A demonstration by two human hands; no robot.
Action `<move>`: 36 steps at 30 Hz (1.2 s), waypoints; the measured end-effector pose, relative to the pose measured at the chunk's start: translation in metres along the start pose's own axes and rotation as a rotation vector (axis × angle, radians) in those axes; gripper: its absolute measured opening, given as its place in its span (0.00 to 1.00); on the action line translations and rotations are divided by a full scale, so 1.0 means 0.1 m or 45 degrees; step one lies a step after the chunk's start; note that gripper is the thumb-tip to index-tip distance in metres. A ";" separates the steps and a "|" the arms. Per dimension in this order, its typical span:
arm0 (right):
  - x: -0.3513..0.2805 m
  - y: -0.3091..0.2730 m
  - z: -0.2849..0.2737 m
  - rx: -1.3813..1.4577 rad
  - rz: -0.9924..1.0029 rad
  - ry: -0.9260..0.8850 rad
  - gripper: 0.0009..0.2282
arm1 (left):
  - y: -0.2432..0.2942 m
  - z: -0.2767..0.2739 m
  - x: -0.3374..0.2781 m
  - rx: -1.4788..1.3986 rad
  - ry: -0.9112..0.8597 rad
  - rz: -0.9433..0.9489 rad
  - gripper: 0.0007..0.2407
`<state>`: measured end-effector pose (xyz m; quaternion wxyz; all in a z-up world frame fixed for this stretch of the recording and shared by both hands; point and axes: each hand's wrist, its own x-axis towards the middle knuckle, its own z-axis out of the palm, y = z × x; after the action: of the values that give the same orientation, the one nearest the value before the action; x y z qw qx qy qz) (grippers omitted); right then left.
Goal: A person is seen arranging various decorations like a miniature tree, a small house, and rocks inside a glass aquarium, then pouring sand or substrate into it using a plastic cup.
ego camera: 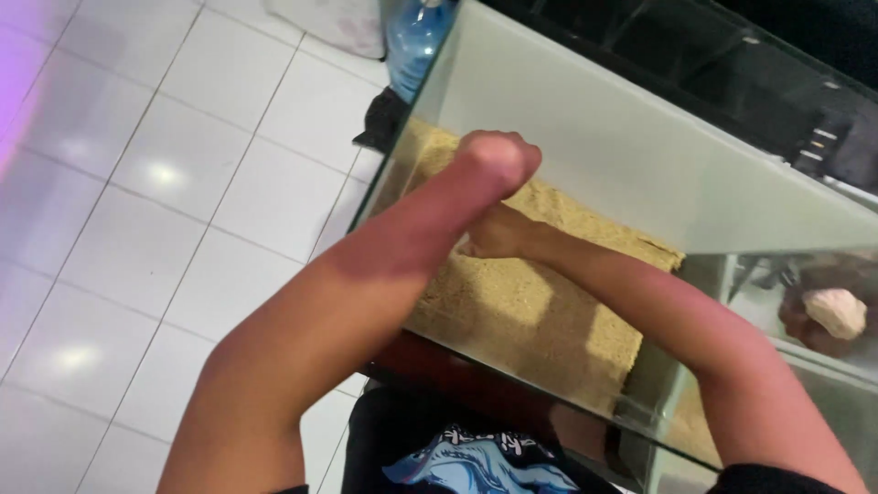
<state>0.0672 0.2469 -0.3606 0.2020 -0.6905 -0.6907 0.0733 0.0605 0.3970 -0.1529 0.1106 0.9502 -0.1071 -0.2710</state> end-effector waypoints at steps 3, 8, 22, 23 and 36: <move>0.24 -0.26 0.16 0.201 -0.005 -0.033 0.25 | 0.14 -0.40 -0.55 -0.067 -0.178 -0.105 0.20; 0.43 -0.58 0.19 0.605 0.065 -0.119 0.29 | 0.19 -0.24 -0.38 -0.117 -0.217 -0.088 0.22; -0.02 -1.09 -1.62 1.097 0.461 0.095 0.56 | -0.09 -0.30 -0.09 -0.053 0.054 0.014 0.16; -0.12 -1.10 -1.73 1.060 0.525 0.146 0.57 | -0.13 -0.31 -0.01 -0.030 0.014 -0.039 0.17; -0.73 -2.05 -2.77 0.519 1.220 0.638 0.58 | 0.43 -0.85 -0.72 -1.436 -0.155 0.310 0.17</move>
<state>-0.0196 0.1185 -0.0443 0.4325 -0.8697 -0.2039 0.1223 0.0409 0.3880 -0.0353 0.6238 0.7079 -0.0607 -0.3256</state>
